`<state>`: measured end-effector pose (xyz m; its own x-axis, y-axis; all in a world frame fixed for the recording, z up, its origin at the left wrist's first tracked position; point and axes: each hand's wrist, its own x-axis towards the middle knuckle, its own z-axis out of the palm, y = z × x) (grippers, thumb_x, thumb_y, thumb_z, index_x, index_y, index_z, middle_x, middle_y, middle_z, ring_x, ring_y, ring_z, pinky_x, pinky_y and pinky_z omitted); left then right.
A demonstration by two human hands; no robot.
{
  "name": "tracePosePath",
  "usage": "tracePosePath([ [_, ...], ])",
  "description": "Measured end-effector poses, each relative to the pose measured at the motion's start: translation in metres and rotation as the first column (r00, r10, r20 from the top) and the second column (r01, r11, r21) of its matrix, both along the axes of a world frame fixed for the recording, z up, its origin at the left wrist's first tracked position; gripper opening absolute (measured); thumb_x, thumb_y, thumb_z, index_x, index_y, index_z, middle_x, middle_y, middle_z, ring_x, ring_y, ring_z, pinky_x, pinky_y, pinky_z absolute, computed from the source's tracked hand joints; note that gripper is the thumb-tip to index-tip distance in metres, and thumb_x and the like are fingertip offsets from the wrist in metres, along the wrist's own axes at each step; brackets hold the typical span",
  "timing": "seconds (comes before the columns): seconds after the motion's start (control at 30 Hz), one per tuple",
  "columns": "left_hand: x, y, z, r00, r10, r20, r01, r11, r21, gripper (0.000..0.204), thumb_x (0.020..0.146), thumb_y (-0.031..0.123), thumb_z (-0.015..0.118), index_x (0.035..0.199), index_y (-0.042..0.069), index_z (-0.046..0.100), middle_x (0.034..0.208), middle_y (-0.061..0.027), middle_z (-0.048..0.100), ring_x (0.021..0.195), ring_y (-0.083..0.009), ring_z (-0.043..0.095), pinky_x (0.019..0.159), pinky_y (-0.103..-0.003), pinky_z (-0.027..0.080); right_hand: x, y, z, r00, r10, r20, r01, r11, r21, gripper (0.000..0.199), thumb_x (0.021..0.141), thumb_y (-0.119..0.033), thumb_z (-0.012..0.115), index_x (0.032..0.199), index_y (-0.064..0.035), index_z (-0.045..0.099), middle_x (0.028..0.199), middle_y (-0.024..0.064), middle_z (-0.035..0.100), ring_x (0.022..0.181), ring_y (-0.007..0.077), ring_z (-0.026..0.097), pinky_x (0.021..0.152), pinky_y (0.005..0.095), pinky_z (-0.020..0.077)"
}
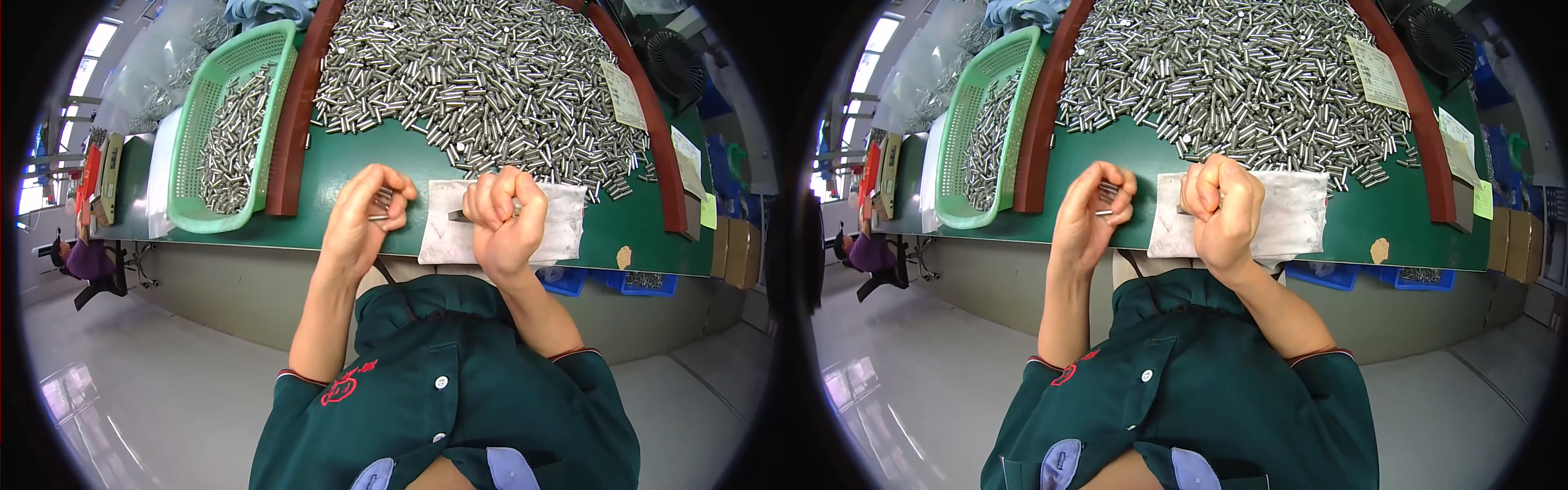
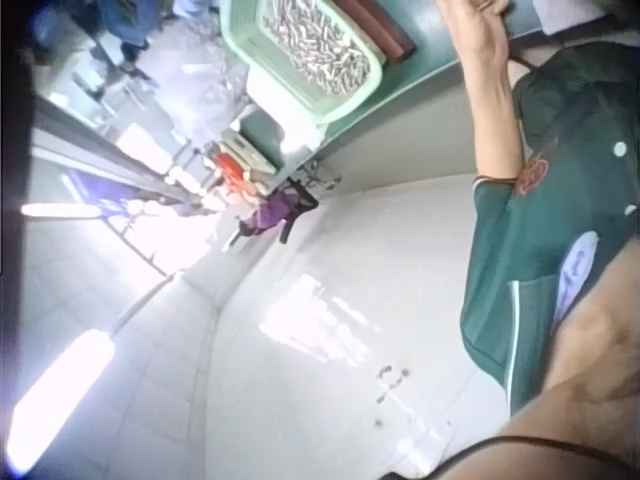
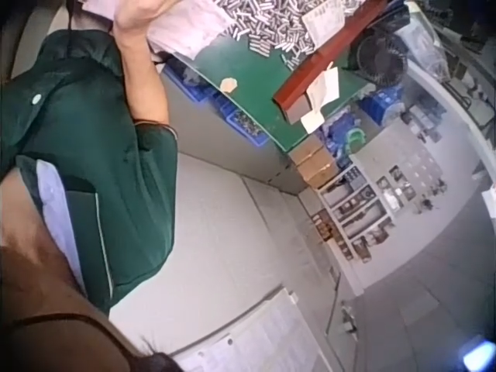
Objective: The recorder is manually inspecting and cleaning small cylindrical metal parts at an industrial workbench.
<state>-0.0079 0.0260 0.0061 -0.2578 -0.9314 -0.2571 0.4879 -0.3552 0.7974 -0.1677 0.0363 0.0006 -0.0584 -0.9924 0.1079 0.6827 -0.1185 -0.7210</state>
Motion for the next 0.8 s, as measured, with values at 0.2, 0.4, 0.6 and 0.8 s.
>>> tracePosePath([
  [0.2, -0.005, -0.038, 0.003, 0.715, 0.238, 0.657, 0.041, 0.924, -0.38, 0.009, 0.078, 0.011, 0.06, 0.077, 0.002, 0.06, 0.055, 0.0021, 0.046, 0.049, -0.0061, 0.038, 0.046, -0.02, 0.03, 0.0, 0.0, 0.0, 0.998, -0.041, 0.055, 0.041, 0.999, 0.011, 0.036, 0.086, -0.022, 0.029, 0.053, -0.0077, 0.027, 0.045, 0.0006, 0.026, 0.042, 0.0084, 0.021, 0.041, 0.0243, 0.0188],
  [0.4, -0.013, -0.062, -0.002, 0.235, 0.555, 0.798, 0.497, 0.637, -0.589, 0.012, 0.071, 0.007, 0.061, 0.082, 0.003, 0.06, 0.063, -0.0127, 0.056, 0.058, -0.0284, 0.055, 0.055, -0.035, 0.043, -0.001, 0.001, 0.0, 0.997, -0.038, 0.067, 0.037, 0.999, 0.013, 0.036, 0.086, -0.021, 0.029, 0.053, -0.0077, 0.027, 0.045, 0.0005, 0.027, 0.042, 0.0085, 0.022, 0.041, 0.024, 0.0191],
  [0.6, -0.011, -0.054, 0.01, 0.147, 0.367, 0.919, 0.503, 0.772, -0.389, 0.01, 0.072, 0.006, 0.06, 0.08, 0.001, 0.057, 0.066, -0.0125, 0.057, 0.059, -0.0261, 0.055, 0.054, -0.033, 0.043, -0.002, 0.001, 0.001, 0.996, -0.032, 0.083, 0.03, 0.999, 0.023, 0.035, 0.085, -0.02, 0.029, 0.052, -0.0076, 0.027, 0.045, 0.0005, 0.027, 0.042, 0.0083, 0.022, 0.041, 0.0237, 0.0193],
  [0.8, -0.003, -0.023, 0.007, 0.86, -0.049, 0.508, 0.14, 0.98, -0.142, 0.006, 0.082, 0.008, 0.055, 0.08, 0.002, 0.053, 0.068, -0.0036, 0.056, 0.049, -0.0035, 0.036, 0.043, -0.018, 0.029, -0.004, 0.0, -0.001, 0.995, -0.041, 0.09, 0.038, 0.999, 0.035, 0.035, 0.086, -0.02, 0.029, 0.053, -0.0077, 0.027, 0.045, 0.0005, 0.027, 0.042, 0.0079, 0.021, 0.041, 0.0234, 0.0192],
])
